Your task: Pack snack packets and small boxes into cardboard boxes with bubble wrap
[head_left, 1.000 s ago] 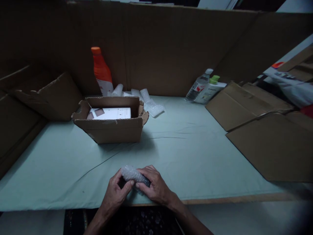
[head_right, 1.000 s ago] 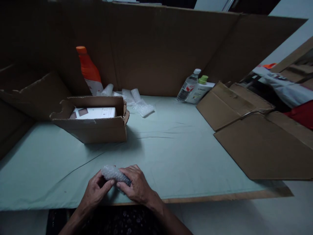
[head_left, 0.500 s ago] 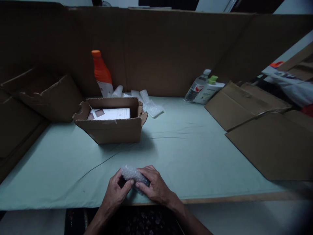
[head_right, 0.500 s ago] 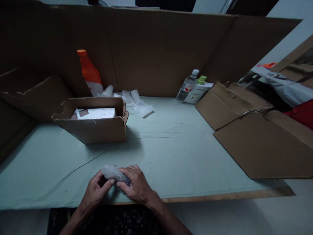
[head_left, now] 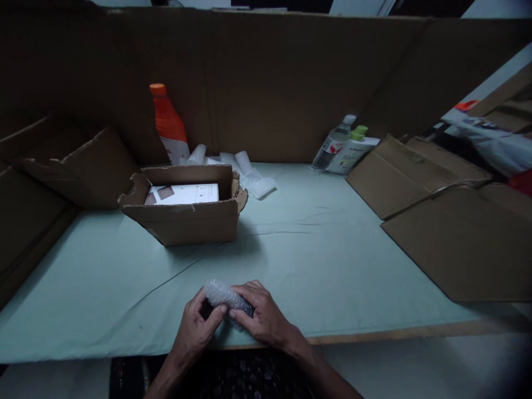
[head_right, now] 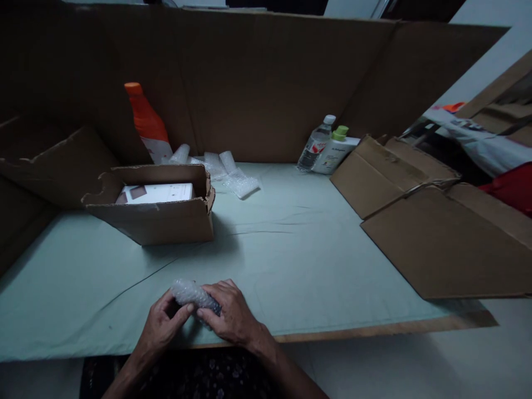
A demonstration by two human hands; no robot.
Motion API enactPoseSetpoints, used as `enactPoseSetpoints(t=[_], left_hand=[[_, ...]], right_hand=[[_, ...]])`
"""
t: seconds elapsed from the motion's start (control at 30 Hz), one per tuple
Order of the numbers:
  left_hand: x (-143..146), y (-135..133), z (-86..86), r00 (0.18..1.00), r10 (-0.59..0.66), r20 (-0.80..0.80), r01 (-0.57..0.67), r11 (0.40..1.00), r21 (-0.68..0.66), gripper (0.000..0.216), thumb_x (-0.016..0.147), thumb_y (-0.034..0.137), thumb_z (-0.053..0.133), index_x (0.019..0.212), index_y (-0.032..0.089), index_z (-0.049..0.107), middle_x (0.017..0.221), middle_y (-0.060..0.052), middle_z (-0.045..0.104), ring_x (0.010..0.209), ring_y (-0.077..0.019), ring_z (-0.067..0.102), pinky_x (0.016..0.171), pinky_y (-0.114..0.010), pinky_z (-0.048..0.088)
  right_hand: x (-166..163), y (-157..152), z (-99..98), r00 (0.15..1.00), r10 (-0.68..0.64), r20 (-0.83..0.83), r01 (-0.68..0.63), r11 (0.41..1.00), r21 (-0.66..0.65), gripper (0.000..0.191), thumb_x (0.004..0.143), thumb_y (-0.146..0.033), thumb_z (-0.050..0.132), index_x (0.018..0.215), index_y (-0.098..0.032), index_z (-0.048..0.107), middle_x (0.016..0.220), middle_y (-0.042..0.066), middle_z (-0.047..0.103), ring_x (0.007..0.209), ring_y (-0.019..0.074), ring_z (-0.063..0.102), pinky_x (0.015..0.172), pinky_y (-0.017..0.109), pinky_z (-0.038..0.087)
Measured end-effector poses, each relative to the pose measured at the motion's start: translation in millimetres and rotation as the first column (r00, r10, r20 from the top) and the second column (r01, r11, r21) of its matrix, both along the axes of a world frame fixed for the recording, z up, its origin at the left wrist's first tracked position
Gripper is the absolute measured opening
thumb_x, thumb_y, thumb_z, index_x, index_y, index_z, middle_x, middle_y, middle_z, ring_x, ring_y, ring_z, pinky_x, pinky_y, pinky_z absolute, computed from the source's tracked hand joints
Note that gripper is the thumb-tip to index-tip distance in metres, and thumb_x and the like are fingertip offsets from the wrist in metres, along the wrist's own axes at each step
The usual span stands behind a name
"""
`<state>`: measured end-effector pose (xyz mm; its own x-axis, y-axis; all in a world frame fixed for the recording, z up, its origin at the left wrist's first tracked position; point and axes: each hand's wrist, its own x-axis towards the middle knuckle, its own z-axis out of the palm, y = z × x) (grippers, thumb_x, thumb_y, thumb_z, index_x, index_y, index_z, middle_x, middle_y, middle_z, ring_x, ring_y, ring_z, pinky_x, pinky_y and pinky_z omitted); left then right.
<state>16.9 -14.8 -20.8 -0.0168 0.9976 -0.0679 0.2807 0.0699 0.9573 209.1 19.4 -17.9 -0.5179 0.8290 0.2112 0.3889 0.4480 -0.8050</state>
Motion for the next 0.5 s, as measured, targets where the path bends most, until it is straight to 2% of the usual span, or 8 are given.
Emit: enactPoseSetpoints(t=[0.5], left_hand=[[-0.6,-1.0,-3.7,0.999,-0.008,0.038,0.008,1.0,0.011,0.027,0.083,0.037,0.066,0.1,0.016,0.071,0.095,-0.005,0.075,0.087,-0.0216,0.067,0.077,-0.03,0.054]], right_hand=[[-1.1,0.1,1.7,1.0,0.004,-0.003,-0.004,1.0,0.006,0.024,0.089,-0.033,0.063,0.11,-0.021,0.066,0.095,0.006,0.074,0.084,0.0221,0.062,0.081,0.038,0.044]])
